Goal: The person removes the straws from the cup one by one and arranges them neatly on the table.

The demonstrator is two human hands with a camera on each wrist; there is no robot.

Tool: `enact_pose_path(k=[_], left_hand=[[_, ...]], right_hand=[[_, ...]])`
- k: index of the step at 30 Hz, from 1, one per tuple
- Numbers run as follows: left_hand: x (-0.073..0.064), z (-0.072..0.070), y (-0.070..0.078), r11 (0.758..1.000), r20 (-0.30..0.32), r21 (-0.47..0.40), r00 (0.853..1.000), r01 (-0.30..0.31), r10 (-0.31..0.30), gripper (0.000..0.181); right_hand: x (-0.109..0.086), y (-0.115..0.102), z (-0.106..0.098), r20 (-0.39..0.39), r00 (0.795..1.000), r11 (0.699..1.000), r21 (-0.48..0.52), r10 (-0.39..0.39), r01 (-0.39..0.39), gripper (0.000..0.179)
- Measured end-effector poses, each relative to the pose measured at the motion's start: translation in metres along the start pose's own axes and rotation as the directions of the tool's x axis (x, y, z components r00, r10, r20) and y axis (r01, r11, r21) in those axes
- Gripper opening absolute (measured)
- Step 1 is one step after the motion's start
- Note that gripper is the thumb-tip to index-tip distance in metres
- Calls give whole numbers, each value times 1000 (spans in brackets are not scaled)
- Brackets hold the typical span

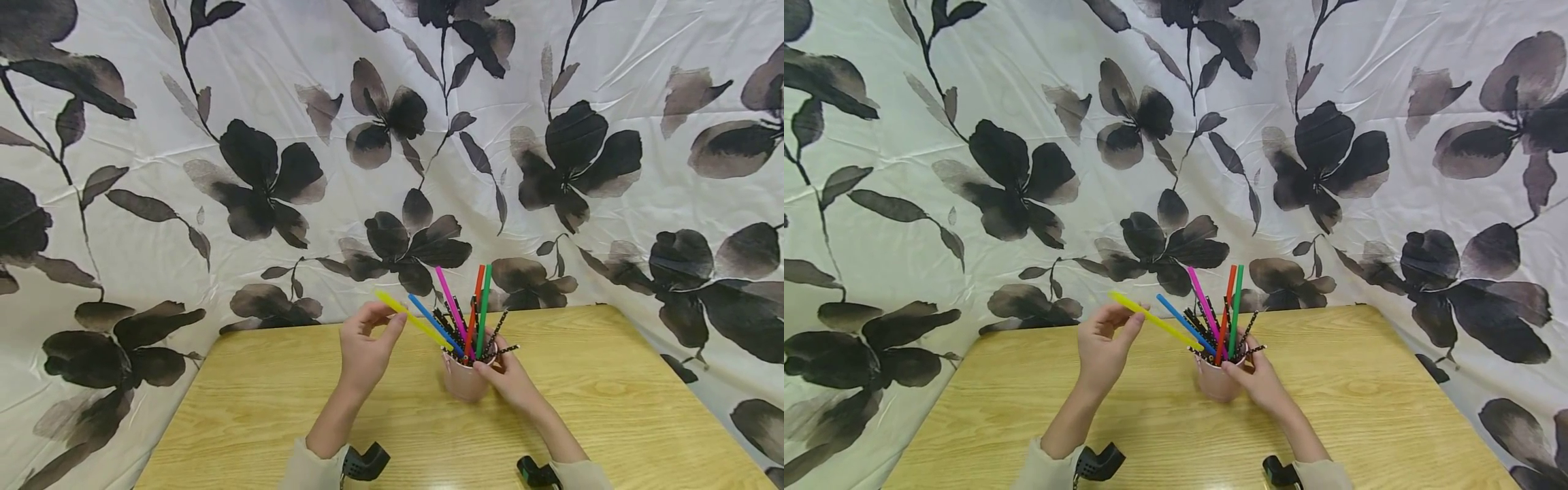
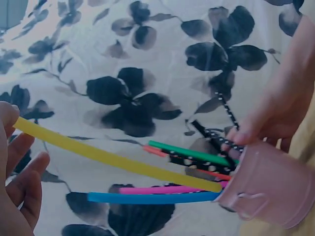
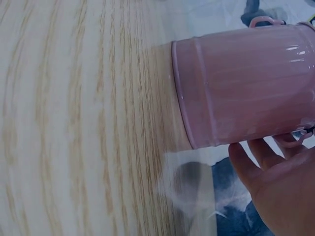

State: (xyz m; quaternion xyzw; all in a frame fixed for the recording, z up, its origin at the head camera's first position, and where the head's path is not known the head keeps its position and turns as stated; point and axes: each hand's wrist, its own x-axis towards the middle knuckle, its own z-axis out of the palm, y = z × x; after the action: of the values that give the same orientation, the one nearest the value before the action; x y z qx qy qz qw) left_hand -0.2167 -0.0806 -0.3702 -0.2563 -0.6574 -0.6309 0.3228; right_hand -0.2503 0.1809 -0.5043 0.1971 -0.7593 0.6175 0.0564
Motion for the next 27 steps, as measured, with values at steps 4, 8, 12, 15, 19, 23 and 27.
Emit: enact_pose_path(k=[4,8,12,15,19,23,27], left_hand=[[7,-13,8,999,-14,-12,998,-53,53,13],[15,-26,12,997,-41,-15,997,-71,71,11],[22,-37,13,998,-63,-29,997,-48,46,9],[27,-43,9,999,-73,-42,997,16,-20,10],[33,-51,-3,993,-75,-8,990,117,-117,13],[38,-56,-18,975,-48,33,975,218,-216,16],[45,-58,-35,945,-16,37,946,324,-324,19]], right_hand=[[0,1,0,-5,1000,1000,2,1,-1,65],[-1,1,0,-9,1000,1000,-8,2,-3,65],[-1,1,2,-6,1000,1000,-10,11,-11,65],[-1,0,2,-1,1000,1000,-10,13,-13,65],[0,0,3,1,1000,1000,-4,16,-16,66],[-1,-2,3,0,1000,1000,-9,12,-12,67],[-1,-3,1,6,1000,1000,-17,11,-10,67]])
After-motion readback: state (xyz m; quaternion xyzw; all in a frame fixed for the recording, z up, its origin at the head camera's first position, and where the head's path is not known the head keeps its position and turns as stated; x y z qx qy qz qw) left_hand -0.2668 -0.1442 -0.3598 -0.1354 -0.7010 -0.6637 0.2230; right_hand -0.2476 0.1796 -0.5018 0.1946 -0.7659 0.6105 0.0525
